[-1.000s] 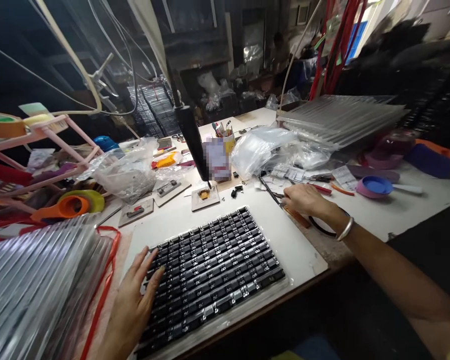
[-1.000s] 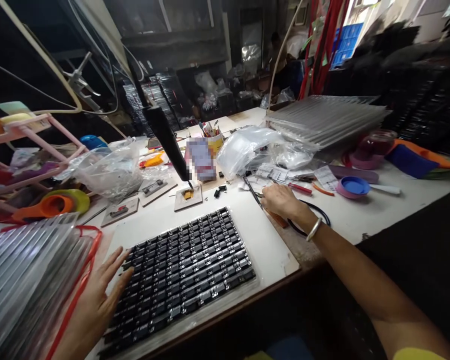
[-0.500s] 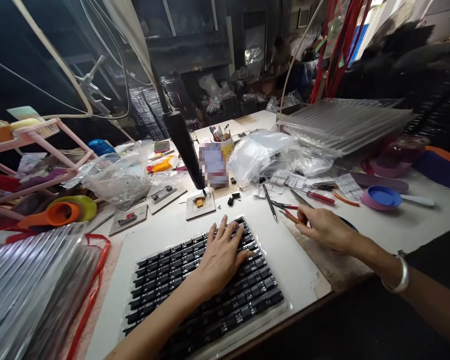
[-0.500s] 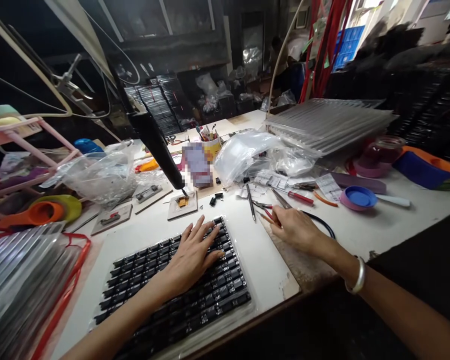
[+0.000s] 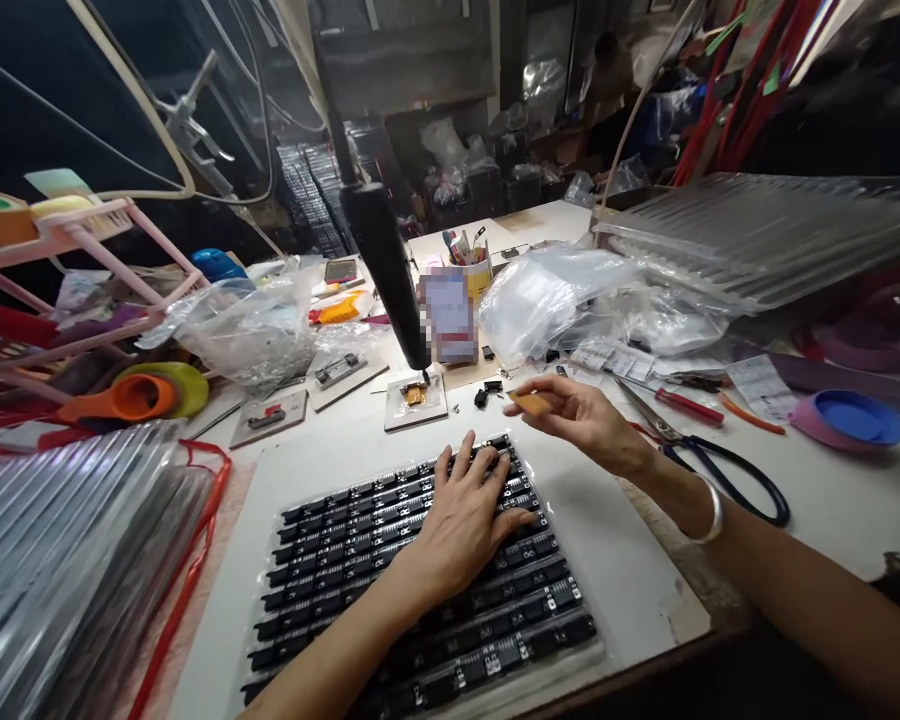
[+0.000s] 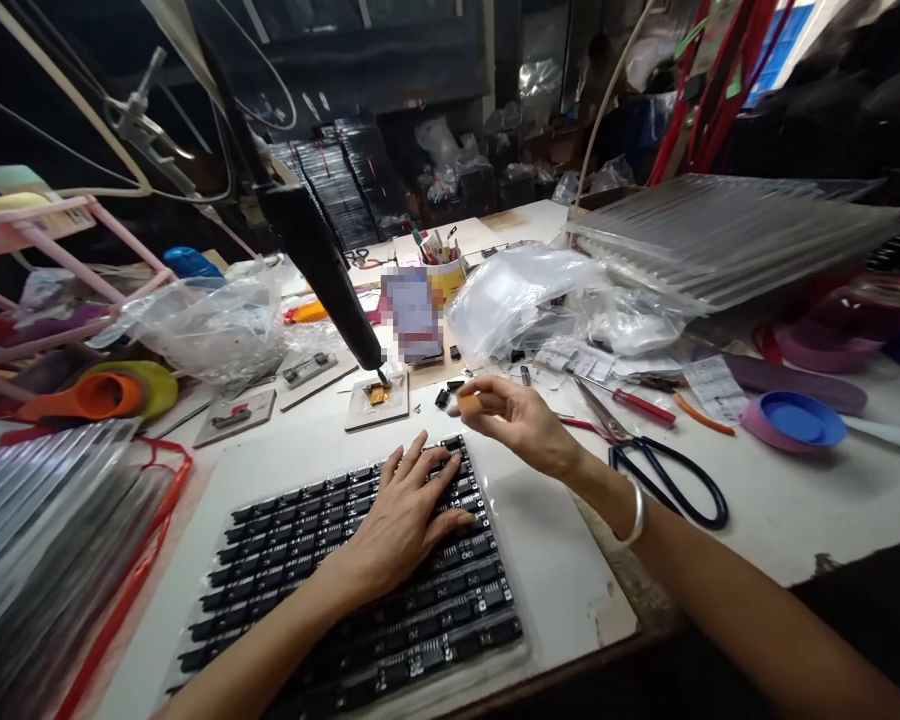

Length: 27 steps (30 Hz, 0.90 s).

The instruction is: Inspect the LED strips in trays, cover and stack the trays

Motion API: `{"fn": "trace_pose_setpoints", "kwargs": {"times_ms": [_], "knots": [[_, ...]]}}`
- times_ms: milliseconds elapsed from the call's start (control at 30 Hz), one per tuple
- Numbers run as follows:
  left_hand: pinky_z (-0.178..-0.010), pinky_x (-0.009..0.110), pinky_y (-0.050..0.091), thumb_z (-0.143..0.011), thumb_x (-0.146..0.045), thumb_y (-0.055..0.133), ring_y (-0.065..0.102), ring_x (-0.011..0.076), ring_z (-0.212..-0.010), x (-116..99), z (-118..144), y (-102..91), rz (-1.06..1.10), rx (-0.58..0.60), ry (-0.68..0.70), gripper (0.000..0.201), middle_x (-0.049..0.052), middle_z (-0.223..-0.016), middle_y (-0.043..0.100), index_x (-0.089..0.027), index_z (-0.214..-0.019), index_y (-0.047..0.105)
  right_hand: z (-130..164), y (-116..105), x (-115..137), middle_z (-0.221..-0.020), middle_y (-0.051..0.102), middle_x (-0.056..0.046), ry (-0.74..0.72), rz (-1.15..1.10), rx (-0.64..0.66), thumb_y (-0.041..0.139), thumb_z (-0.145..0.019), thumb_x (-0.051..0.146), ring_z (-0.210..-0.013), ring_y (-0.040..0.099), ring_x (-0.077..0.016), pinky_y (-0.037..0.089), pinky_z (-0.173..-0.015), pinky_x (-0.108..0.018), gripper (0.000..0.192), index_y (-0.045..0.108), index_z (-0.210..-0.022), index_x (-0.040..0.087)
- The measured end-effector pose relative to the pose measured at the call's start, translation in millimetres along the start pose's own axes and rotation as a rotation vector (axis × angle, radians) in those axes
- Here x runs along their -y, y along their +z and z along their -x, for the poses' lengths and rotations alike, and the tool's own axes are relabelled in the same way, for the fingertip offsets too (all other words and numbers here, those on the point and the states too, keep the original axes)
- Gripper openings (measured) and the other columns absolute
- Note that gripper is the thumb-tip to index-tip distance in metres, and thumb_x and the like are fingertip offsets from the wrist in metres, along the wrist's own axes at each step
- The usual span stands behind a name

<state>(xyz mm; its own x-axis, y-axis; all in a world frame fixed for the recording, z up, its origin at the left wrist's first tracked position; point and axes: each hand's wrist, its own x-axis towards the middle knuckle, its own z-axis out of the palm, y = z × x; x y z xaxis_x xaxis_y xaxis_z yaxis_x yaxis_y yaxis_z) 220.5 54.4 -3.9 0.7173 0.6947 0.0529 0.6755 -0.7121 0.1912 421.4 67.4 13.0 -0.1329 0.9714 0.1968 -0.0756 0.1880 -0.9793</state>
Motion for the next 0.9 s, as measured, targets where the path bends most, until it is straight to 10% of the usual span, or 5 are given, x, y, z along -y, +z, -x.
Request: {"fn": "trace_pose_setpoints", "kwargs": {"times_ms": [200, 667, 900], "knots": [[-0.108, 0.060, 0.026, -0.086, -0.054, 0.047, 0.023, 0.0358, -0.140, -0.7, 0.8, 0.0, 0.049, -0.007, -0.005, 0.058, 0.013, -0.131, 0.051, -0.017, -0.131, 0.046, 8.2, -0.2, -18.8, -0.072, 0.059, 0.000, -0.056, 0.376, -0.151, 0.042, -0.094, 0.039, -0.066, 0.057, -0.0133, 0.047, -0.067, -0.028, 0.024, 0.054, -0.094, 0.018], [-0.110, 0.059, 0.023, -0.086, -0.055, 0.047, 0.022, 0.0366, -0.140, 0.8, 0.6, 1.7, 0.044, 0.018, -0.006, 0.064, 0.014, -0.136, 0.049, -0.013, -0.134, 0.043, 12.6, 12.8, -18.1, -0.089, 0.063, -0.006, -0.209, 0.736, 0.036, 0.039, -0.087, 0.019, -0.074, 0.060, -0.0141, 0.047, -0.071, -0.028, 0.017, 0.053, -0.078, 0.018], [-0.109, 0.061, 0.024, -0.085, -0.055, 0.048, 0.024, 0.0367, -0.139, 1.6, 0.7, 4.0, 0.040, -0.008, 0.008, 0.062, 0.014, -0.135, 0.050, -0.015, -0.132, 0.045, 11.3, 0.2, -16.1, -0.095, 0.069, -0.008, -0.317, 0.741, 0.240, 0.044, -0.087, 0.018, -0.086, 0.064, -0.0175, 0.050, -0.077, -0.031, 0.022, 0.061, -0.102, 0.016]]}}
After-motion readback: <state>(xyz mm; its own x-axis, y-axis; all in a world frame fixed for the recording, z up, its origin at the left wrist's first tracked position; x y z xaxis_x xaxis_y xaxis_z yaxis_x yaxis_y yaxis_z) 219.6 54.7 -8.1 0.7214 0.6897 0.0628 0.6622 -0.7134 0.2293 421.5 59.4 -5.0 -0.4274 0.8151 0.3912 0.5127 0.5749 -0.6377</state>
